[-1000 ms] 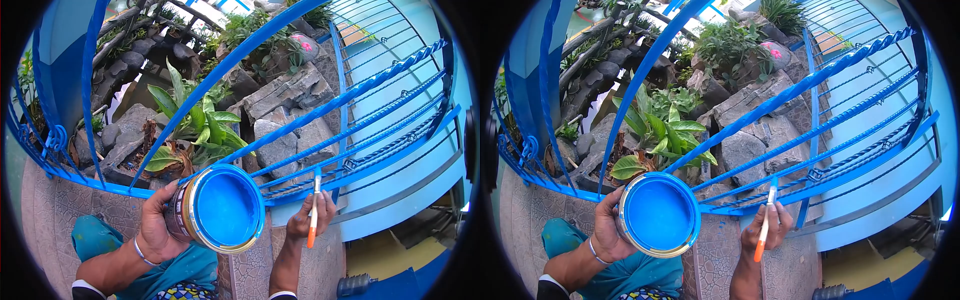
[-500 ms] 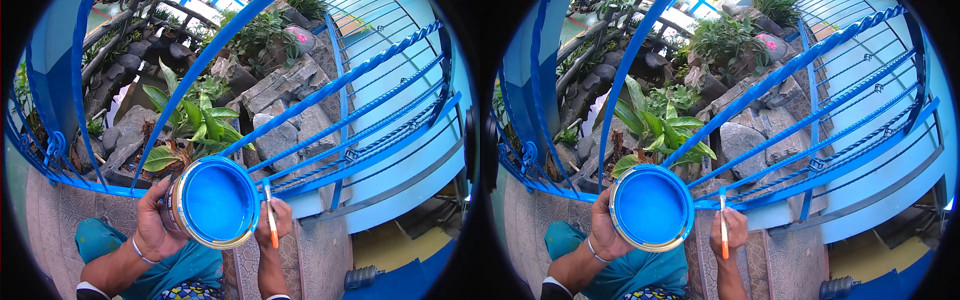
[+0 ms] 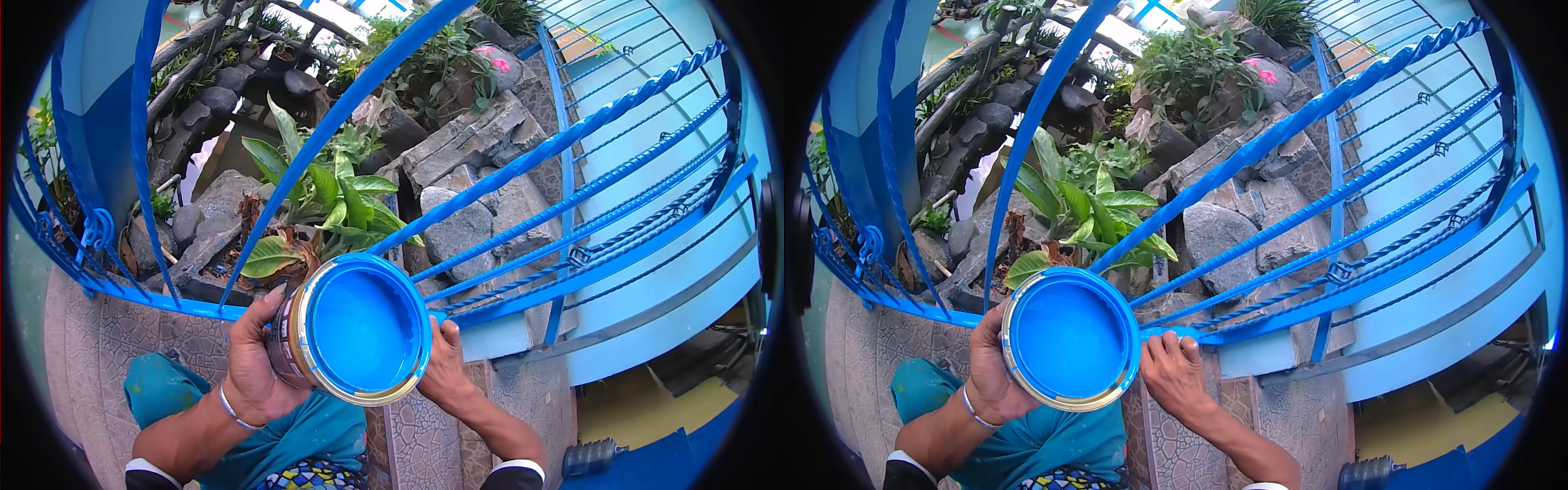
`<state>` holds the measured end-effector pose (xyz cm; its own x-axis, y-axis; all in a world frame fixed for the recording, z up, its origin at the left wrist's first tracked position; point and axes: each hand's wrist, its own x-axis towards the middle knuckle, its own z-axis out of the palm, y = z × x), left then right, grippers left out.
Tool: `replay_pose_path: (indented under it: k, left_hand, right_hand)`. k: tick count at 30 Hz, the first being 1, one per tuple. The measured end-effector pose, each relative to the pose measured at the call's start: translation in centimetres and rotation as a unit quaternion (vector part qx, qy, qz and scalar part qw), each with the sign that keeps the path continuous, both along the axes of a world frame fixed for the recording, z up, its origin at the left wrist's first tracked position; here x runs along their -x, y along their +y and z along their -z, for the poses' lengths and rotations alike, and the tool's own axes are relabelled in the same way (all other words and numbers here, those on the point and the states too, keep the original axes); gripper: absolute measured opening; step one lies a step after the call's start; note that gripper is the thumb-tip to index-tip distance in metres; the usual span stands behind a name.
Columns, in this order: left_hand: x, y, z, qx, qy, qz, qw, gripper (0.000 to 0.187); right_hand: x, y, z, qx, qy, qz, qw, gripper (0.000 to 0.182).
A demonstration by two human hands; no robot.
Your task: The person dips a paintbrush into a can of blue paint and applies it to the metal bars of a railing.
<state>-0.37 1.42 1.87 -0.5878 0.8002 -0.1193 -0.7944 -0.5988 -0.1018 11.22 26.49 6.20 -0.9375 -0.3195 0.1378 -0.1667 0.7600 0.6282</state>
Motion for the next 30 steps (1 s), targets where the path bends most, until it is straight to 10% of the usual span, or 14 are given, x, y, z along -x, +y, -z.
replay_pose_path:
  k: [15,17,20,30]
  left_hand:
    - [-0.1,-0.1,-0.2,-0.007,0.006,0.009,1.0,0.056]
    - [-0.2,-0.1,0.1,0.0,0.006,0.004,1.0,0.056]
    - [-0.3,-0.3,0.4,0.01,0.01,0.002,1.0,0.057]
    - [-0.1,-0.6,0.4,0.011,0.006,0.003,1.0,0.056]
  right_hand:
    - [-0.5,1.5,4.2,0.055,0.108,0.027,0.992,0.023]
    - [-2.1,4.2,11.6,0.324,0.08,0.088,0.939,0.02]
    - [-1.1,2.0,8.1,0.125,0.059,0.01,0.99,0.013]
    - [1.4,2.1,9.0,0.006,0.051,0.032,0.998,0.008]
